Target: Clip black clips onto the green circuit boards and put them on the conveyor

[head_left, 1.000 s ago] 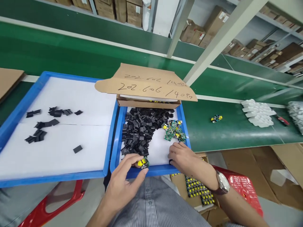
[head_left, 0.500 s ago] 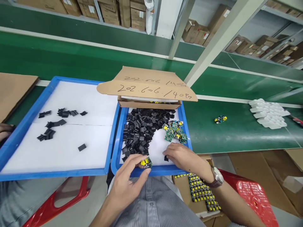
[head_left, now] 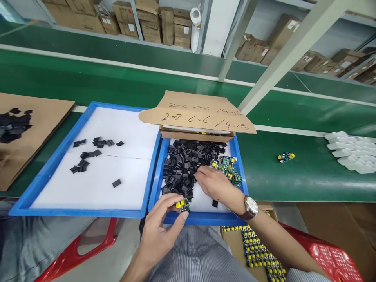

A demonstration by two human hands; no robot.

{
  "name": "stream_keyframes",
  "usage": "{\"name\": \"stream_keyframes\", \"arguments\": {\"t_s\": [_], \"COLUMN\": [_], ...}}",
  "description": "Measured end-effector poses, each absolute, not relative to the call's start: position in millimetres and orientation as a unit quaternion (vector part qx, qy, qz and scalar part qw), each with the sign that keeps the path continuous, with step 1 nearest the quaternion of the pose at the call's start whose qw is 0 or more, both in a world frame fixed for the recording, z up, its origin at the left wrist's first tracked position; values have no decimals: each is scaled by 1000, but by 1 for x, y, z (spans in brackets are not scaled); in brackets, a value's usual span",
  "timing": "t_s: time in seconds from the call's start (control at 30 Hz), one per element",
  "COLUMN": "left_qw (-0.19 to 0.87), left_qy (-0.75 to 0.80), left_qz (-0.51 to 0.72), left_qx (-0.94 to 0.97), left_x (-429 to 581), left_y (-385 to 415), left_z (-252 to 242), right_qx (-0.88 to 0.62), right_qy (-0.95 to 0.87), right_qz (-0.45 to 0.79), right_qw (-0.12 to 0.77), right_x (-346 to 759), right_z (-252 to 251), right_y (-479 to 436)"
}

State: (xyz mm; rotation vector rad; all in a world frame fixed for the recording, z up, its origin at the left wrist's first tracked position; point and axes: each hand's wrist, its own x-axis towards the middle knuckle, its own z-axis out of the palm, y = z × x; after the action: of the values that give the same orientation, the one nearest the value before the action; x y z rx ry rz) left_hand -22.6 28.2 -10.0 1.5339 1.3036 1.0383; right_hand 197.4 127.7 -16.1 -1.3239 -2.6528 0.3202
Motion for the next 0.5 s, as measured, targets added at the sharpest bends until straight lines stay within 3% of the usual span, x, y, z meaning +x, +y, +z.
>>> {"name": "stream_keyframes", "arguments": {"t_s": [0.2, 0.33, 0.5], "left_qw": [453, 469, 513], "left_qy": [516, 509, 506], "left_qz": [432, 436, 457], "left_qx": [585, 575, 522], "left_x": [-30, -31, -31], "left_y": [31, 36, 35], "left_z": [-15, -16, -18], "right_qx": [-472, -451, -417], "right_qy": [-866, -856, -867], "right_qz": [112, 151, 78], "right_qw": [123, 205, 262], "right_x": [200, 199, 198], "right_z": [-19, -23, -21], "right_y": [131, 131, 126]}}
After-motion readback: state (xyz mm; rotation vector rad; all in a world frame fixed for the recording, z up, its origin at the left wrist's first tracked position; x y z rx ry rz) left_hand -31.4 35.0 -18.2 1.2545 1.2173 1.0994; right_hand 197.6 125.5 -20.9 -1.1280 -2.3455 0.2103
